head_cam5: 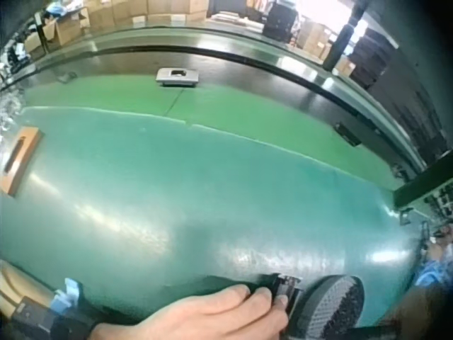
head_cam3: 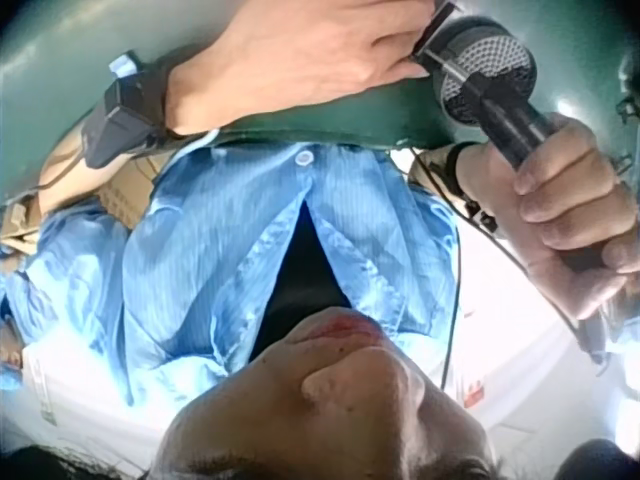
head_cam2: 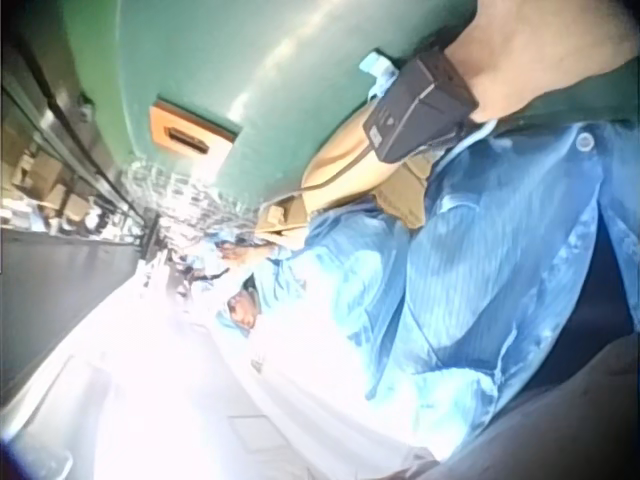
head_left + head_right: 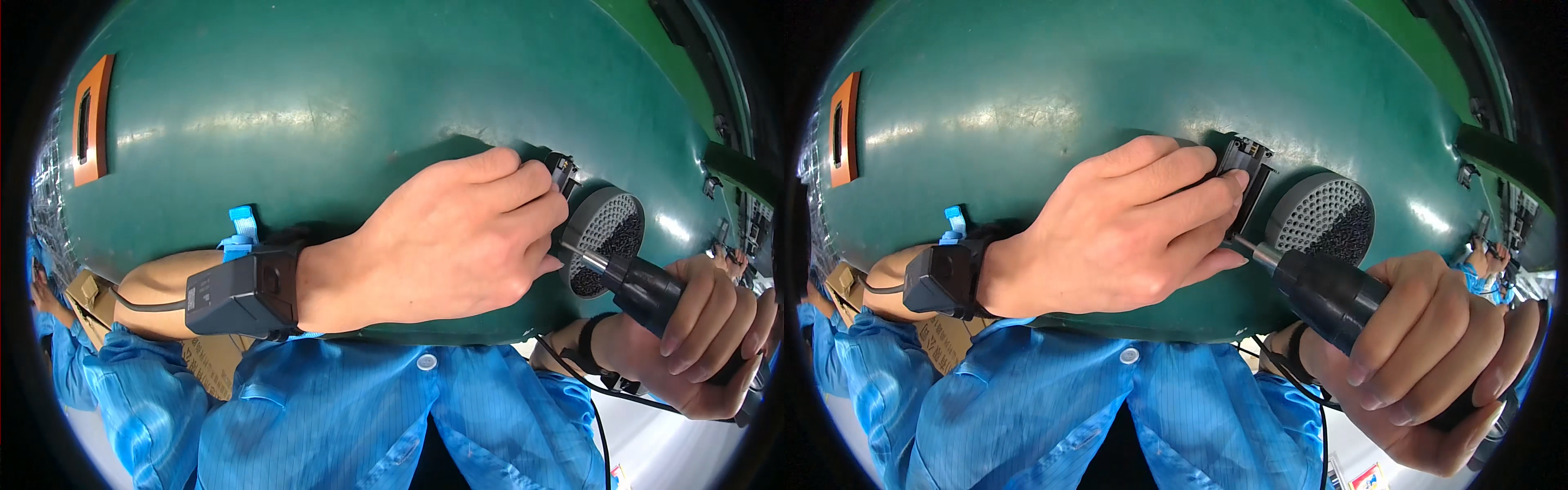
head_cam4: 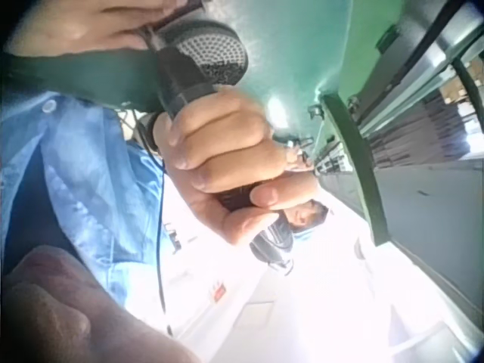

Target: The person uses an electric screwdriver to drive screws into a small black plastic component on a green workbench.

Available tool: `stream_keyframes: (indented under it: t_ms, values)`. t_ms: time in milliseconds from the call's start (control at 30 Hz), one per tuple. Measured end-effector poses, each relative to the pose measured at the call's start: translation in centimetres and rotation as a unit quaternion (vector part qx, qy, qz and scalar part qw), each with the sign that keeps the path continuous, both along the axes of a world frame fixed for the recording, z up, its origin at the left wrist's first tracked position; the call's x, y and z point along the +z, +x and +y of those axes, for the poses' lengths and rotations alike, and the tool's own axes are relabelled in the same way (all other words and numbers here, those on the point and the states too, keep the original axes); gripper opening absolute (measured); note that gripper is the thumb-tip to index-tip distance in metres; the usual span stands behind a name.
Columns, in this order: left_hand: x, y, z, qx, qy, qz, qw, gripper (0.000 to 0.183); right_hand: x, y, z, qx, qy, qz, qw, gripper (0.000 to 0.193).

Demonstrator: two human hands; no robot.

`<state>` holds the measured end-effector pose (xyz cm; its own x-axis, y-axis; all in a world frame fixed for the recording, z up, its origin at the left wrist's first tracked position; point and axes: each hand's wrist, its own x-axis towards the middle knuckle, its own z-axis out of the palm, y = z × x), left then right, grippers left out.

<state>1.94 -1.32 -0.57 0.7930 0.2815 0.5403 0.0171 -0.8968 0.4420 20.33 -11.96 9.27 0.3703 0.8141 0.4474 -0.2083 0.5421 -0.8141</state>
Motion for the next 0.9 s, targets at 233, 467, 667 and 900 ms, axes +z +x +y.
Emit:
stream_keyframes:
  t_ms: [233, 467, 667, 900]
  values:
    - [0.4, -0.3, 0.3, -0.026, -0.014, 0.052, 0.998, 0.035, -1.4, 0.2, 0.5, 0.070, 0.060, 0.058, 0.994, 0.024]
    - [0.3, -0.2, 0.2, -0.025, -0.011, 0.049, 0.998, 0.034, -1.1, 1.9, 1.7, 0.229, 0.073, 0.017, 0.971, 0.027]
    - [0.2, -0.1, 0.2, -0.028, -0.012, 0.046, 0.998, 0.036, -0.4, 0.9, -1.3, 0.004, 0.016, 0.066, 0.998, 0.033]
    - [0.1, -0.3, 0.2, -0.027, 0.008, 0.048, 0.998, 0.037, -2.5, 0.3, -0.3, 0.026, 0.019, 0.109, 0.993, 0.026]
